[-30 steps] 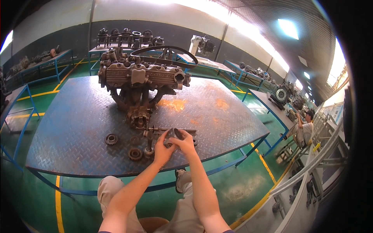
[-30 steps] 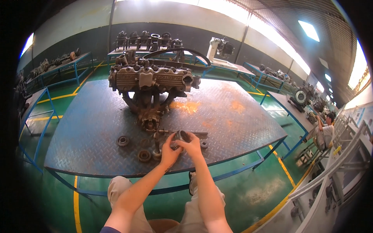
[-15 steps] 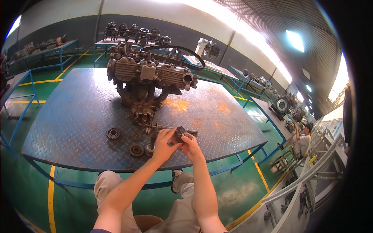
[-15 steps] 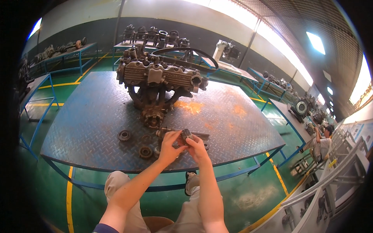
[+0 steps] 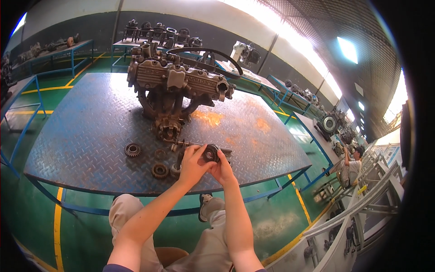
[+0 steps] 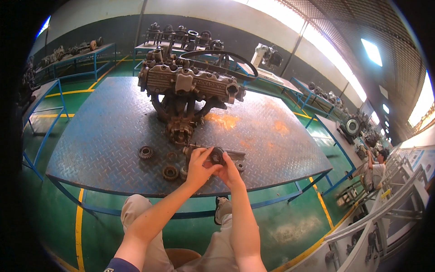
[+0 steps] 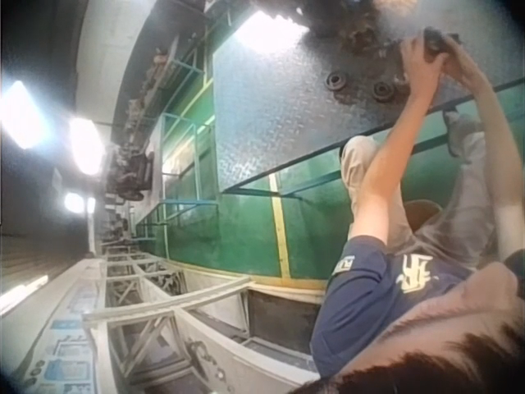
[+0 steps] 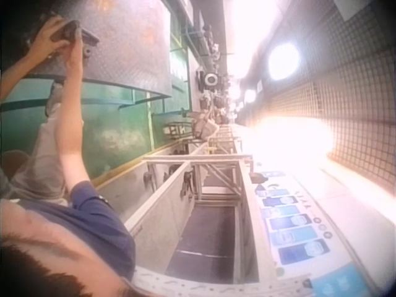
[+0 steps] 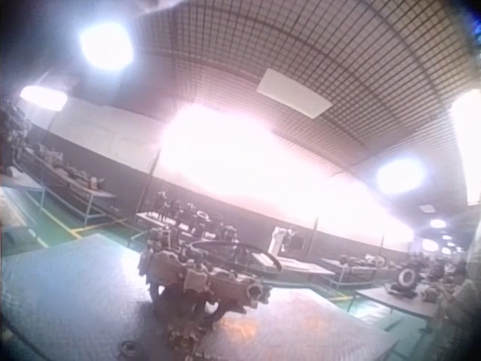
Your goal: The person handles several gear and bearing components on a workbench, picking them up to view different sides and sliding them onto a metal shaft one at a time.
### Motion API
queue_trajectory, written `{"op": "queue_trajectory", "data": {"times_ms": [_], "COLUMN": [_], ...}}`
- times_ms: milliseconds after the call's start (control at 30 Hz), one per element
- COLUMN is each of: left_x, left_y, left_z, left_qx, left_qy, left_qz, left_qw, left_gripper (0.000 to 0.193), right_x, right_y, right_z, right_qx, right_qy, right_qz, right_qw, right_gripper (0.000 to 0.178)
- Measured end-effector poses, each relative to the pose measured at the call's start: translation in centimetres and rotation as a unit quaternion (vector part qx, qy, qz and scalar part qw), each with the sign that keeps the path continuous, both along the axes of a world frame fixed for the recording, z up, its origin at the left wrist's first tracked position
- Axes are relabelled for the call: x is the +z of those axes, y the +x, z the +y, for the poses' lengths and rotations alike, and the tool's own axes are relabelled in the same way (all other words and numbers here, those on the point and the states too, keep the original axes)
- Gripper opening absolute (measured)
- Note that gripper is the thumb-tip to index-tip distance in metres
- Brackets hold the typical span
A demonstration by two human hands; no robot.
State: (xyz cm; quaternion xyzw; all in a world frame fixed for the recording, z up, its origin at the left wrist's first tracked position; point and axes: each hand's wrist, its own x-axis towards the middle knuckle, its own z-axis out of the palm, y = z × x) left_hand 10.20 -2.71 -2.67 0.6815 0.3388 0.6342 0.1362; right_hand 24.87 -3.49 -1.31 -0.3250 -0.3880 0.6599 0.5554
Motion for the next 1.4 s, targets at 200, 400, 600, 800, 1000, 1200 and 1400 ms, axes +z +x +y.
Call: {"op": "queue_trajectory", "data": {"times_ms": [200, 400, 600, 800, 1000, 1200, 1400], "left_x": [0.3, 0.2, 0.3, -0.2, -3.0, -3.0, -0.8], "left_y": [0.2, 0.1, 0.0, 0.0, 2.0, 1.8, 0.9], "left_z": [-0.4, -0.5, -0.5, -0.2, 0.5, 0.8, 0.2], "left_qx": [0.014, 0.005, -0.001, -0.015, -0.222, -0.330, -0.330], "left_qy": [-0.003, -0.016, -0.025, -0.027, -0.242, -0.380, -0.386], "left_qz": [0.009, 0.002, 0.011, 0.037, -0.160, -0.292, -0.347], "left_qw": [1.000, 1.000, 1.000, 0.999, 0.931, 0.813, 0.789], "left_gripper": [0.062, 0.062, 0.068, 0.075, 0.069, 0.041, 0.032], "right_x": [0.7, 0.7, -0.1, 0.4, 2.0, 1.2, 1.2], "right_y": [-0.6, -1.0, -0.2, 0.0, -0.8, -1.6, -1.9], "right_z": [-0.5, -0.5, 0.2, 0.5, -0.6, -0.3, -0.8], "right_qx": [0.026, 0.019, 0.000, -0.325, -0.301, -0.332, -0.378], "right_qy": [0.011, 0.006, 0.025, 0.175, 0.139, 0.202, 0.241], "right_qz": [0.003, 0.024, 0.008, -0.363, -0.507, -0.518, -0.536], "right_qw": [1.000, 1.000, 1.000, 0.855, 0.796, 0.762, 0.715], "right_gripper": [0.052, 0.051, 0.047, 0.056, 0.068, 0.072, 0.075]}}
